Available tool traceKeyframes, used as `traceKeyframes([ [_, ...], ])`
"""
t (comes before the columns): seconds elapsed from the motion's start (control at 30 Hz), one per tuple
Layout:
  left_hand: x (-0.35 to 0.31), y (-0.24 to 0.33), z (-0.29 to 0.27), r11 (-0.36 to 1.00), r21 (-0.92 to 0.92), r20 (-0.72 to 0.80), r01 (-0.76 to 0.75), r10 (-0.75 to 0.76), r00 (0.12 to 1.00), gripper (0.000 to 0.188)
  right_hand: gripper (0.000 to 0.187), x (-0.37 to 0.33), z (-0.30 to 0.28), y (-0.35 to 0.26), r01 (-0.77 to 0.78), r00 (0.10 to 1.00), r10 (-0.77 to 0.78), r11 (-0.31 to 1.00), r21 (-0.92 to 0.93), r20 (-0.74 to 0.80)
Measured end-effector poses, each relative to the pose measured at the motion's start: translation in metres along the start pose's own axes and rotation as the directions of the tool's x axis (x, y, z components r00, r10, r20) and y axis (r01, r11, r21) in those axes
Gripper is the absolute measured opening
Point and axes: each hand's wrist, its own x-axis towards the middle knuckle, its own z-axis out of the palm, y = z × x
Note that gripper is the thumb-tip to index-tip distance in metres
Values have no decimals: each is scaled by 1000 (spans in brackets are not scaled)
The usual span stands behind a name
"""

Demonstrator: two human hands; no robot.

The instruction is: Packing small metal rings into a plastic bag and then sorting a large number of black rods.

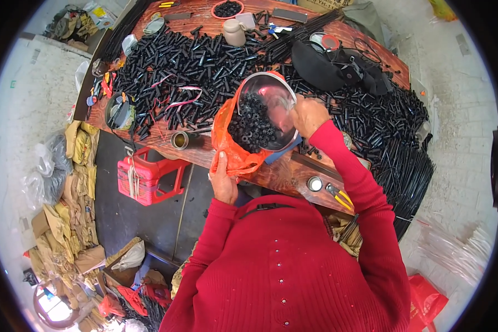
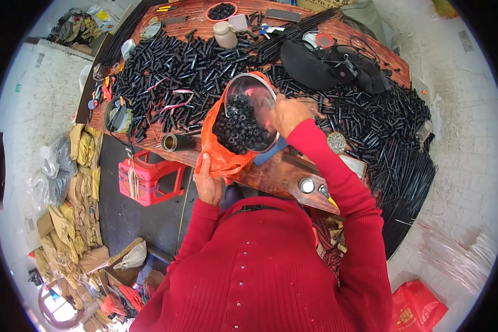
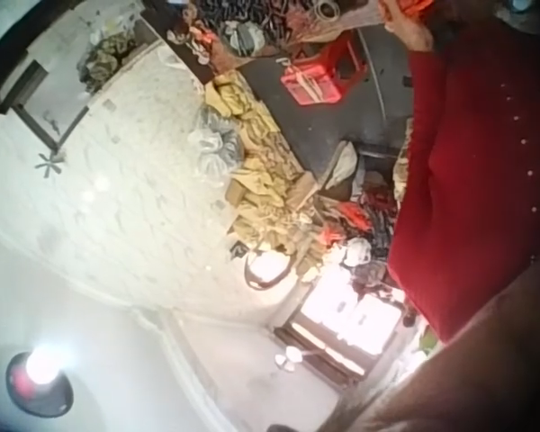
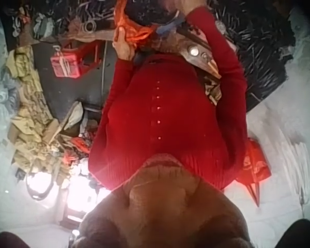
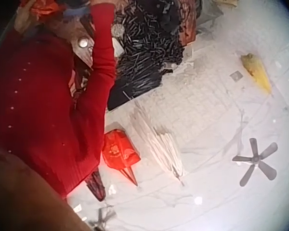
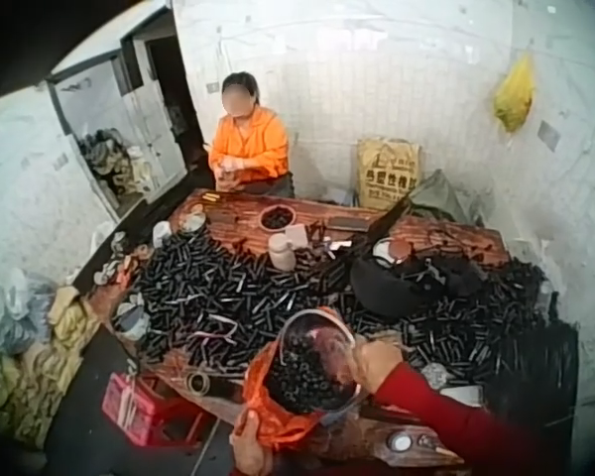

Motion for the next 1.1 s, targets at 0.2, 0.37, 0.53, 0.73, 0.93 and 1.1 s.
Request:
traceKeyframes([
  [0.2,1,2,-2,1000,0,-7,15,-15,1000,32,28,-6,14,26,-54,998,49,989,135,36],
  [0.37,1,3,-1,1000,-14,-23,8,-8,1000,30,25,-19,-2,25,-208,972,106,807,553,210],
  [0.53,1,2,0,1000,1,3,26,-26,1000,30,21,-31,22,54,-375,918,138,608,700,372],
  [0.73,4,-4,-15,1000,21,27,18,-19,999,35,24,-50,60,64,-478,875,85,311,822,477],
  [0.93,6,6,-15,998,60,62,15,-19,998,36,29,-90,39,112,-474,853,302,110,874,425],
  [1.1,13,5,-10,998,46,76,41,-44,996,38,28,-114,61,193,-450,779,584,265,853,229],
])
